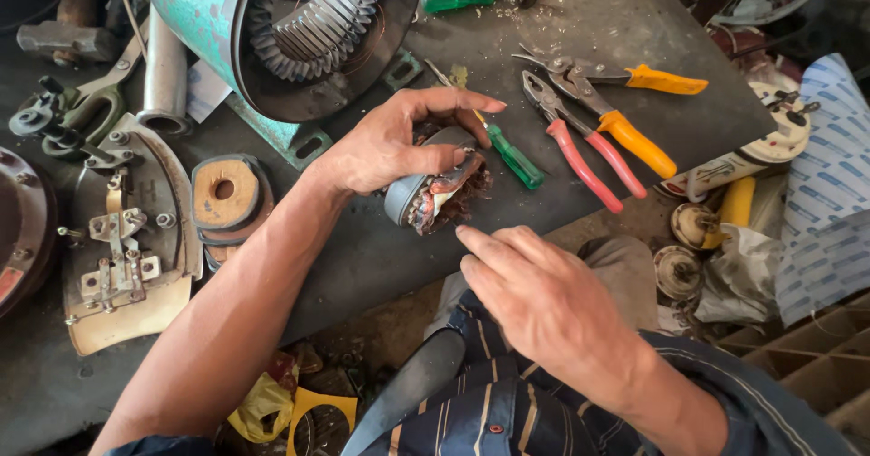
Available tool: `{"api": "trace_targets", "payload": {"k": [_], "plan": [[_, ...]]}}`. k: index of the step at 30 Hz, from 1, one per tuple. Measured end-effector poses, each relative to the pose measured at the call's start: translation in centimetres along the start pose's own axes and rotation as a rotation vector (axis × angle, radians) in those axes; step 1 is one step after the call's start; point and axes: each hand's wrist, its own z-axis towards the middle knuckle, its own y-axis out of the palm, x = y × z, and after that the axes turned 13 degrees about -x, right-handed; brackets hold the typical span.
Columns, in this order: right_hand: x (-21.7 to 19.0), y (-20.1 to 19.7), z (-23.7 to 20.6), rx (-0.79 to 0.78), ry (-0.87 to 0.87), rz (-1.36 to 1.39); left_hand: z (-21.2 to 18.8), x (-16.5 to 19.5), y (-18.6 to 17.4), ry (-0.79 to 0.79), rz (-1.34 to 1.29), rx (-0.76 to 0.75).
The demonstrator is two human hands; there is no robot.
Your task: The person removes copper windings from a motor rotor using a screwdriver and pliers. They pry and pull the copper wires from the rotor slots, then gather the removed copper into a bundle.
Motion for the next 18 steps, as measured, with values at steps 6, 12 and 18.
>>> {"api": "trace_targets", "payload": {"k": [6,12,18], "plan": [[-0.2,3.2,-0.9,0.121,-0.076,-0.257,-0.4,-0.5,-0.1,-0.067,-0.198,0.193],[-0.2,4.6,1.2,0.159,0.090,-0.124,-0.4,-0.3,0.2,-0.031,0.013,0.109],[0.7,2.9,1.1,0.254,0.320,0.312,0.2,-0.8,-1.5,-0.074,-0.063,0.135]]}}
